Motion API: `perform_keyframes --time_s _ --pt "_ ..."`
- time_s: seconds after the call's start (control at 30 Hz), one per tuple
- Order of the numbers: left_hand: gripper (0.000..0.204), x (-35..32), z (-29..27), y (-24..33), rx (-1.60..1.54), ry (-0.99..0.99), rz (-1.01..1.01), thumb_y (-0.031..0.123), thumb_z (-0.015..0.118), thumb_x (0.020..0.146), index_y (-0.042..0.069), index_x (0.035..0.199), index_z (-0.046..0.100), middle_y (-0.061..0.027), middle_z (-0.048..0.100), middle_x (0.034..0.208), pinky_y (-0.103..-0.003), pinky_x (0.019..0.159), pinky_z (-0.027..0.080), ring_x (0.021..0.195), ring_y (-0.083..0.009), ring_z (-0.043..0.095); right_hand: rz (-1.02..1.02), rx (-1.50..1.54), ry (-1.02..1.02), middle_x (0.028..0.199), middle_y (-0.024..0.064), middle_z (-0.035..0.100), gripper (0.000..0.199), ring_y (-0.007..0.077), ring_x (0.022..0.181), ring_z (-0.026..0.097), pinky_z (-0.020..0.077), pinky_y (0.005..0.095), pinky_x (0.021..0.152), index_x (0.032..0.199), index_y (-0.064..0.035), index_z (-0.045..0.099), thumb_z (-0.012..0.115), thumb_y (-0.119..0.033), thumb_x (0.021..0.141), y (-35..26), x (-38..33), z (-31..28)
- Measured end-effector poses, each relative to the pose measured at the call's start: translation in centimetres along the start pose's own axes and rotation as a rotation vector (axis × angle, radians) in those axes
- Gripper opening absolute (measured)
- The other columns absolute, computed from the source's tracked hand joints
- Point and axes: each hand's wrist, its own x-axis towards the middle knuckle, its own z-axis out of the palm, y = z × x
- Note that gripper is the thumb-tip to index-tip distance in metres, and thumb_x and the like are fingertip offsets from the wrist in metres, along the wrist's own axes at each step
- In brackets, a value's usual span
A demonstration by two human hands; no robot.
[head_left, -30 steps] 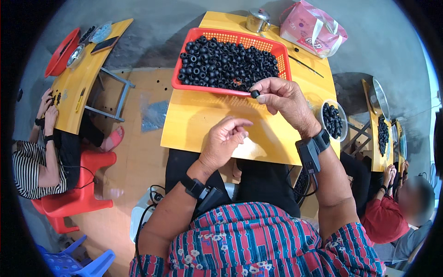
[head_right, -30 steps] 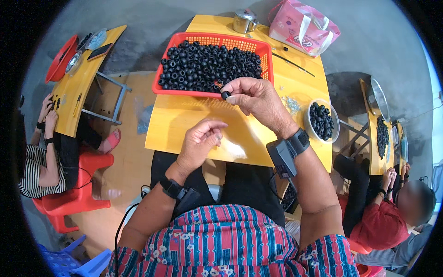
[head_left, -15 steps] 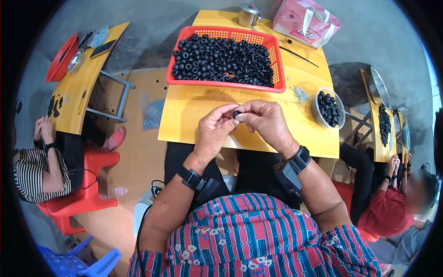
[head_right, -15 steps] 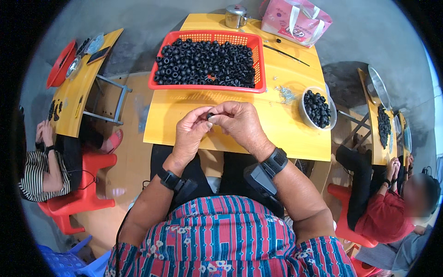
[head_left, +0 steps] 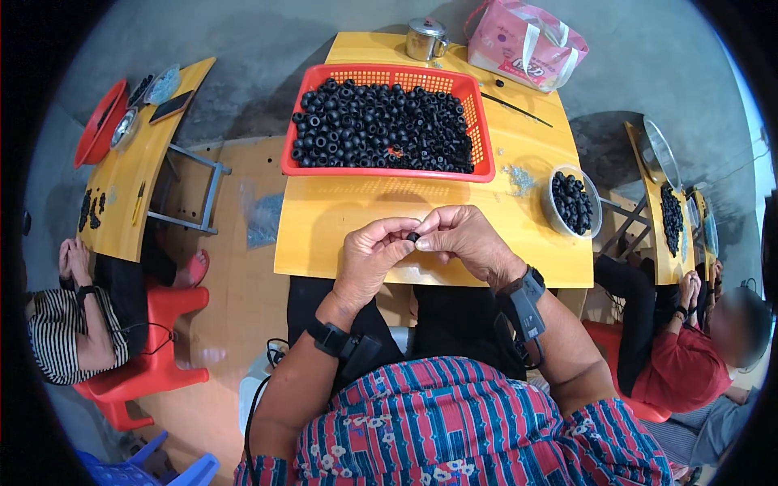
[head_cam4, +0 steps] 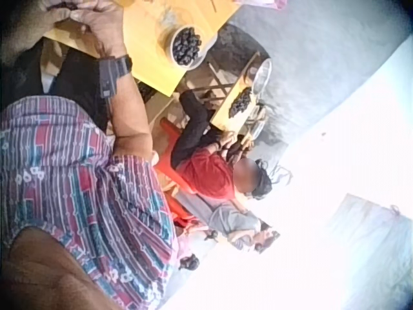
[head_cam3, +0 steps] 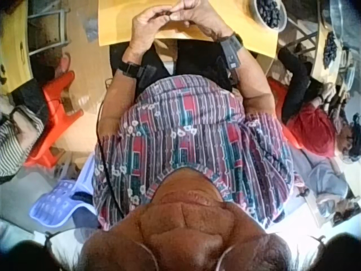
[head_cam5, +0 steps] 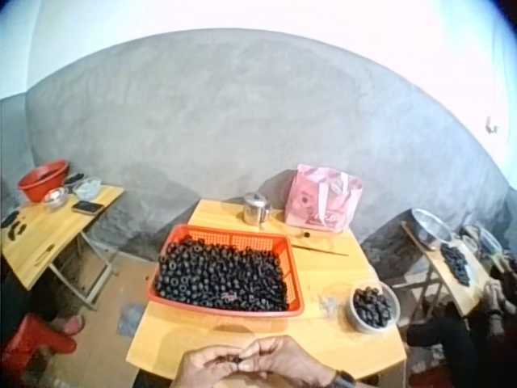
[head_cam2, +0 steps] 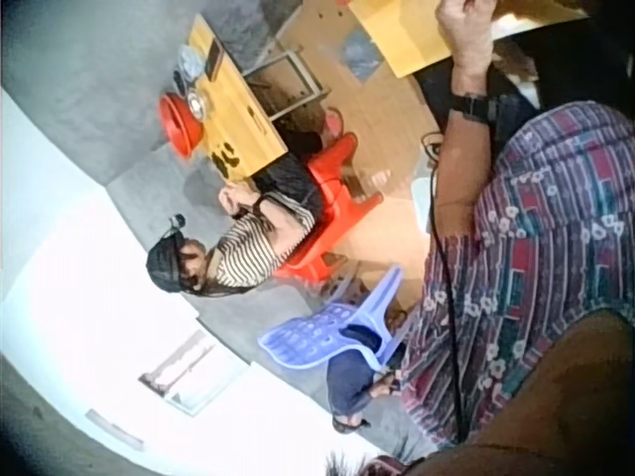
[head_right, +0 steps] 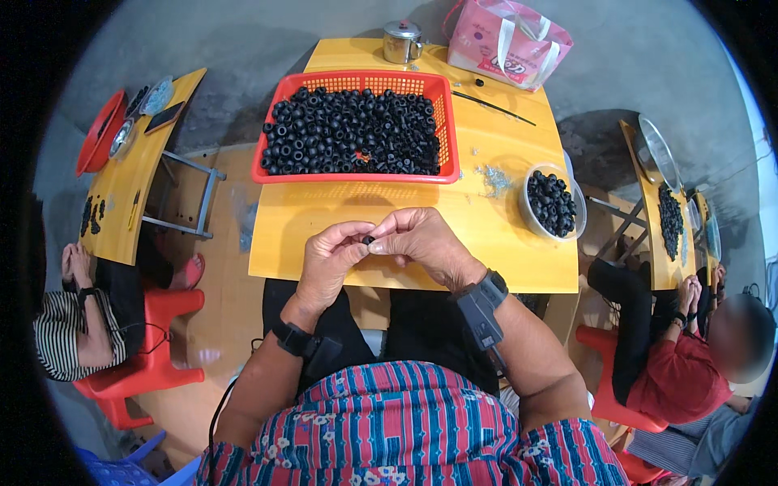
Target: Assembling small black plastic components by hand on a factory floor.
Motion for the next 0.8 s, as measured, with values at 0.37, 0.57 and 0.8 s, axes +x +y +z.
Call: perform_keyframes --time_s 0.37,0.57,0.8 --pt "0.017 0.0 -0.3 0.2 -0.041 -0.029 -0.116 0.0 0.061 0.085 0.001 0.102 0.06 -0.0007 0.059 0.091 -0.022 0.079 0.047 0.085 -0.007 0.056 -0.358 -0.556 0.16 0.071 0.0035 0.065 0.006 0.0092 0.067 0.06 0.0491 0.0249 0.063 0.079 -0.0001 0.068 0.07 -0.006 0.078 -3.6 0.8 -1.2" --pt "0.015 0.2 -0.1 0.3 -0.033 -0.05 -0.123 0.001 0.06 0.085 0.0 0.1 0.058 -0.0017 0.059 0.092 -0.022 0.08 0.047 0.085 -0.0075 0.056 -0.669 -1.222 0.243 0.08 0.012 0.065 0.011 0.0286 0.075 0.063 0.0505 0.0357 0.072 0.084 -0.0038 0.069 0.063 -0.003 0.074 -6.9 5.1 -4.5" --pt "0.016 0.1 0.0 0.0 -0.064 -0.055 -0.102 0.001 0.06 0.085 0.0 0.1 0.057 -0.0027 0.059 0.093 -0.022 0.08 0.047 0.085 -0.0075 0.056 -0.423 -1.441 -0.062 0.087 0.0126 0.067 0.019 0.0278 0.08 0.063 0.0504 0.0348 0.073 0.088 -0.002 0.069 0.066 -0.005 0.069 -7.4 8.8 -5.4"
